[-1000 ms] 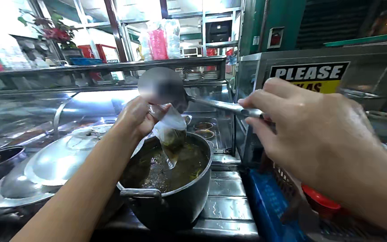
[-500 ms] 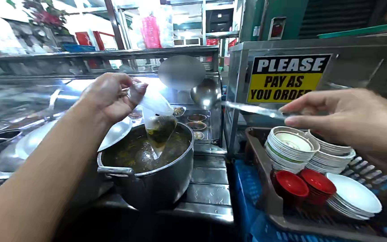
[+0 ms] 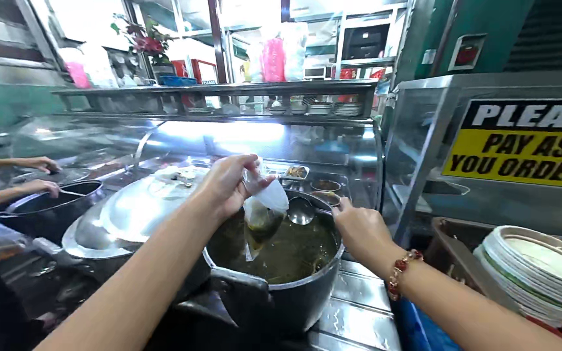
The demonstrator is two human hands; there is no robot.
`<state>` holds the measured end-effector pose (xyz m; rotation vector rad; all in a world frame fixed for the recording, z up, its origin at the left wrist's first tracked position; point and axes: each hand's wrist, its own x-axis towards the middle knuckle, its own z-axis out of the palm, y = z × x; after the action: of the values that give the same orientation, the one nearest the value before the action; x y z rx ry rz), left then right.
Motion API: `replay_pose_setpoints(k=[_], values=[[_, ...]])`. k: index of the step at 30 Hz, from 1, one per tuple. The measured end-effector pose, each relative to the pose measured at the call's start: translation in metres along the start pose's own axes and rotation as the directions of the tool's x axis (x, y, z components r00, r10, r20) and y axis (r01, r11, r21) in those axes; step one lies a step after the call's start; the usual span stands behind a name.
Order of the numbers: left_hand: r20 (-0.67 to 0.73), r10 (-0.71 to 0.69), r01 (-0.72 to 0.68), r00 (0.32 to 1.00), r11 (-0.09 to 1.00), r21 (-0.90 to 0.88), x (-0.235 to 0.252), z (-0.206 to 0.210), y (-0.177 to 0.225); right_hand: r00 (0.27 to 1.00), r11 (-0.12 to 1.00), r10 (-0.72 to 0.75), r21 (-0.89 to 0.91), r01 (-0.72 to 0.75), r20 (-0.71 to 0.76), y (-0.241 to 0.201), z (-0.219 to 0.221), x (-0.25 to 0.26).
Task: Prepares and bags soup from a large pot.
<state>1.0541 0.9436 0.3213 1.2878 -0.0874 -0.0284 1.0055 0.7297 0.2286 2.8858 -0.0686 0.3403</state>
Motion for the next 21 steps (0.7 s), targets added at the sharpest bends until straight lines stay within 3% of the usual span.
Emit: replay_pose_setpoints(k=[5, 10, 14, 21], values=[[0.027, -0.084, 0.083, 0.996, 0.996, 0.031, 0.025, -0.025, -0.025, 0.972, 0.97, 0.136, 0.175, -0.171, 0.194, 0.003, -0.009, 0.029], [0.042, -0.139, 0.136, 0.989, 0.989, 0.06, 0.042, -0.034, -0.049, 0.905, 0.846, 0.157, 0.419, -0.33, 0.396, 0.054, -0.02, 0.079], [0.037, -0.16, 0.158, 0.986, 0.985, 0.064, 0.049, -0.035, -0.06, 0.846, 0.753, 0.217, 0.468, -0.463, 0.487, 0.061, -0.071, 0.091], [-0.01, -0.149, 0.149, 0.989, 0.988, 0.026, 0.051, -0.023, -0.065, 0.872, 0.807, 0.146, 0.453, -0.378, 0.468, 0.05, -0.165, 0.103]])
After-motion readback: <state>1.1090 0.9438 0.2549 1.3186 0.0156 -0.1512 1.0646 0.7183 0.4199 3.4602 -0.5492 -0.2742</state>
